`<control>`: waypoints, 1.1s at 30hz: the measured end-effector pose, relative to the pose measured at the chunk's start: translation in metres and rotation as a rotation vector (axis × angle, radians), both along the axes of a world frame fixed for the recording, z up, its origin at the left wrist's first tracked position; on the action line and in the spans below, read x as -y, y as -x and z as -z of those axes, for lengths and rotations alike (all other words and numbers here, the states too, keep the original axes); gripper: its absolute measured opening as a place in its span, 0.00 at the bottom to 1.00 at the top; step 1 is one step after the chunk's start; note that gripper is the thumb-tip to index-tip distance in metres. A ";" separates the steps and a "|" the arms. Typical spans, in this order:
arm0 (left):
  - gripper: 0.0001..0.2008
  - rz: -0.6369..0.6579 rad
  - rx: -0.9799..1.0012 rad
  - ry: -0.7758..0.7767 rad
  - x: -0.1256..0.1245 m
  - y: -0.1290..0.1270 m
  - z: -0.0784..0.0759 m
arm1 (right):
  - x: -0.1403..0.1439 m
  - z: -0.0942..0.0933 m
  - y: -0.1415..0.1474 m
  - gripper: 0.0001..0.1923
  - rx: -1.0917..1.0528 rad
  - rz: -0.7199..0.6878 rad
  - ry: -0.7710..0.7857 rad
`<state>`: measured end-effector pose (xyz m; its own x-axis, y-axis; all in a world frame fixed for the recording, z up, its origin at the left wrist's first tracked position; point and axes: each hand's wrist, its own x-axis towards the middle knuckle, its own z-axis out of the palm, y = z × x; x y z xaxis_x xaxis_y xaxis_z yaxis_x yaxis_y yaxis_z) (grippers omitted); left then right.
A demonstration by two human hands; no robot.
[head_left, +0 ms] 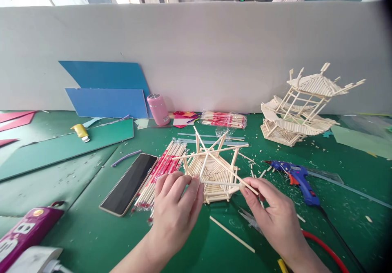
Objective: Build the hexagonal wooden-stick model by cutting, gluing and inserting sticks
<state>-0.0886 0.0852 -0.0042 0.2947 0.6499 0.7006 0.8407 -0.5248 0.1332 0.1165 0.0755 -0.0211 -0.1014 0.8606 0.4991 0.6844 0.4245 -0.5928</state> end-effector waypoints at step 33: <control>0.02 -0.020 -0.086 -0.009 -0.002 0.003 -0.002 | 0.004 0.005 0.005 0.06 -0.073 0.013 0.021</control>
<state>-0.0919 0.0873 -0.0027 0.3416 0.6498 0.6791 0.8590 -0.5091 0.0551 0.1120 0.0712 -0.0264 -0.0545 0.8721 0.4863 0.6445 0.4027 -0.6499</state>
